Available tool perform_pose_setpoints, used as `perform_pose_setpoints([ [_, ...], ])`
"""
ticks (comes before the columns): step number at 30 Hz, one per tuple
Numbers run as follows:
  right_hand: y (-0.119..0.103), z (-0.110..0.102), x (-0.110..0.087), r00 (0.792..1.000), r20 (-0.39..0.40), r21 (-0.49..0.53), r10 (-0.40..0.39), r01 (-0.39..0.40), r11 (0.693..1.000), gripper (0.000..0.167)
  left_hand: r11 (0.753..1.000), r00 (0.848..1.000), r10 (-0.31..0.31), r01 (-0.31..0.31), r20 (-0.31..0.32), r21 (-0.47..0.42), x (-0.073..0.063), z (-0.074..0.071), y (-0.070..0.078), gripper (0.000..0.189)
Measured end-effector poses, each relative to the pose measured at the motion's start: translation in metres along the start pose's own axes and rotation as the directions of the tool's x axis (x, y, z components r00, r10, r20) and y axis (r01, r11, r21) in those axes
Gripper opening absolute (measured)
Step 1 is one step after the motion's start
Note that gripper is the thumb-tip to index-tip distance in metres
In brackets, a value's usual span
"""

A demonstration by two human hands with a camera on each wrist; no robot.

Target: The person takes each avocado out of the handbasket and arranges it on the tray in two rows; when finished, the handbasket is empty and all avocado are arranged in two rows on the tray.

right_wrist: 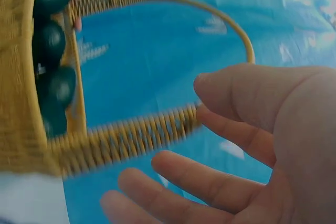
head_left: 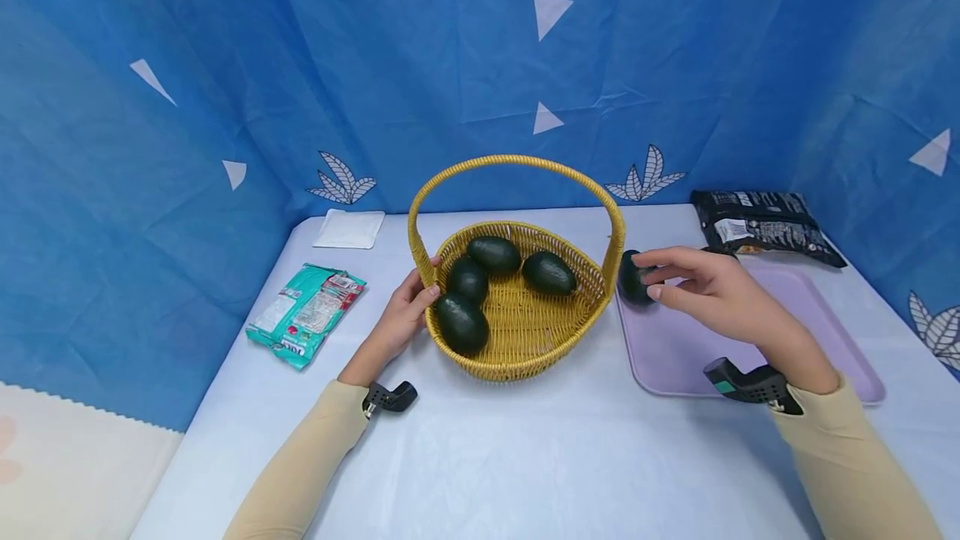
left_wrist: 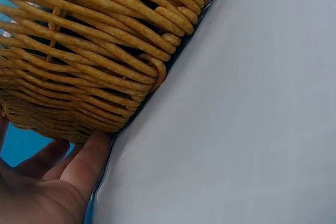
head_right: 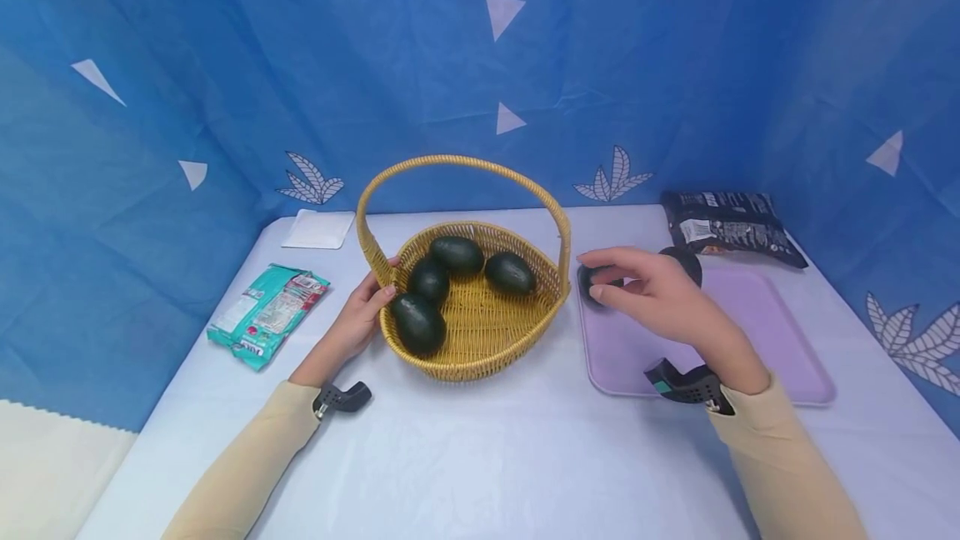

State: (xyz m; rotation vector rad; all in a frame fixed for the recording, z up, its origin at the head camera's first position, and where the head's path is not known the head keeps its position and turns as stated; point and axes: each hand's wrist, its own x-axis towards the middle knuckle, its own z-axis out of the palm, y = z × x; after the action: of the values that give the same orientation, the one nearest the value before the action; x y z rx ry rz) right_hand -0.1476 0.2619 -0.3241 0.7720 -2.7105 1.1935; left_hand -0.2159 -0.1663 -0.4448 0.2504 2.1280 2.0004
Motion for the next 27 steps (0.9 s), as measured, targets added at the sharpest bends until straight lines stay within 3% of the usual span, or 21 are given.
perform_pose_setpoints([
  [6,-0.02,0.017,0.01,0.994,-0.044,-0.05,-0.096,0.094,0.994,0.037,1.0,1.0,-0.01,0.01,0.0,0.0,0.001,0.001,-0.001,0.056],
  [9,-0.028,0.023,0.014,0.993,-0.047,-0.04,-0.106,0.104,0.994,0.035,1.0,1.0,-0.009,0.009,0.003,-0.005,0.001,0.001,-0.001,0.056],
  [14,-0.033,0.039,0.028,0.993,0.081,-0.024,-0.085,0.087,0.996,0.036,1.0,1.0,-0.004,0.004,-0.004,-0.024,0.001,-0.001,-0.001,0.055],
  [22,-0.034,0.072,0.059,0.961,0.244,0.072,-0.132,0.118,0.99,0.044,1.0,1.0,0.011,-0.011,0.004,-0.015,0.001,-0.002,-0.001,0.056],
  [27,-0.037,0.093,0.076,0.94,0.311,0.07,-0.138,0.122,0.99,0.045,1.0,1.0,0.01,-0.01,0.006,-0.003,0.001,-0.003,-0.002,0.056],
])
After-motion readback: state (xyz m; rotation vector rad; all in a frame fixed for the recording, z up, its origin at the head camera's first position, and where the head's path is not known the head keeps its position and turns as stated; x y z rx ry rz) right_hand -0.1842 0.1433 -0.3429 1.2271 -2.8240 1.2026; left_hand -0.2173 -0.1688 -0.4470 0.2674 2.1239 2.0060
